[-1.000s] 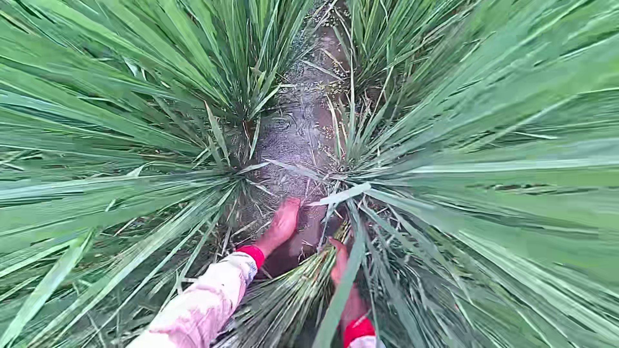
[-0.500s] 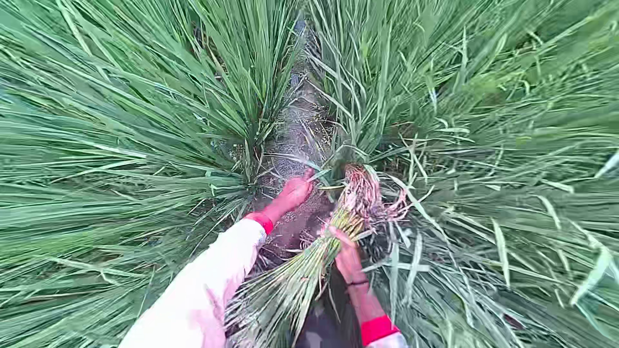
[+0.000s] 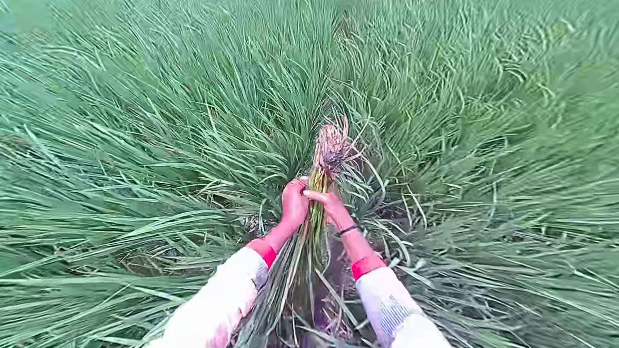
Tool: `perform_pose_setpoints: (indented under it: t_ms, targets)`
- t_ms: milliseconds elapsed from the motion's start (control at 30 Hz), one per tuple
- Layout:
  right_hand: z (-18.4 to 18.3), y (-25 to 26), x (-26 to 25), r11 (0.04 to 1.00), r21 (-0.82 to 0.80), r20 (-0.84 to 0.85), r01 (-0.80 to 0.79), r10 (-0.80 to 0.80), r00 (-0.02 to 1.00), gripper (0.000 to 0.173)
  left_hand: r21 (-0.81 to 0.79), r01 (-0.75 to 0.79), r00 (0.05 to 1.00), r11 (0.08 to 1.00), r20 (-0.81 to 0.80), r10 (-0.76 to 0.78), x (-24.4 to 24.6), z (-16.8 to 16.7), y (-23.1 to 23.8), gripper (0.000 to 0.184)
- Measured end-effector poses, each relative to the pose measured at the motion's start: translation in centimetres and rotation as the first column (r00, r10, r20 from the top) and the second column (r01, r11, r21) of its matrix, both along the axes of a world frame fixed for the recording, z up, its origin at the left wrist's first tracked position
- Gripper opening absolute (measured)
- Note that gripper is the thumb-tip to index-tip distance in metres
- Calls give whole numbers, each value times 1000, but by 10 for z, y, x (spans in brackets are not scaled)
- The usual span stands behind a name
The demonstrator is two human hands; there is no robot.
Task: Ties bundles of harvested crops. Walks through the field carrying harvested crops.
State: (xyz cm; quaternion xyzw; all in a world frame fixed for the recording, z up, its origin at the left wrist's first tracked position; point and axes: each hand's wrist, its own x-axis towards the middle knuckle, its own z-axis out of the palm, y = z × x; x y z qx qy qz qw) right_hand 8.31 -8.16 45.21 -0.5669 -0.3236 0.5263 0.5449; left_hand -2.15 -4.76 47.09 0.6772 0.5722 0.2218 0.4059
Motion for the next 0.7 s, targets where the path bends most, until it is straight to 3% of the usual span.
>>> perform_pose_setpoints:
  t_ms: [100, 200, 267, 400, 467, 533, 633, 700]
  targets:
    - [46, 30, -17, 993, 95, 188, -73, 54, 981, 82, 75, -170, 946, 983, 293, 141, -20, 24, 12, 38]
    - [94, 56, -31, 974, 175, 417, -143, 58, 907, 84, 16, -182, 756, 983, 642, 130, -36, 62, 9, 62]
    - [126, 69, -39, 943, 176, 613, -281, 119, 781, 87, -13, -158, 643, 987, 758, 112, -49, 85, 7, 68]
    - [188, 83, -80, 870, -95, 922, -483, 260, 288, 90, -35, -181, 688, 983, 710, 152, -85, 113, 3, 77]
    - [200, 88, -106, 805, -161, 970, -571, 235, 58, 80, -98, -218, 747, 971, 624, 231, -101, 118, -8, 72]
    - [197, 96, -125, 714, -208, 978, -669, 147, -148, 62, -154, -117, 817, 981, 547, 183, -120, 106, -31, 67]
    - [183, 104, -153, 564, -324, 932, -759, 54, -358, 50, -175, 87, 858, 981, 513, 16, -154, 103, -73, 27]
    - [166, 104, -171, 463, -403, 892, -789, 6, -452, 38, -74, 64, 828, 995, 560, -12, -188, 119, -82, 26]
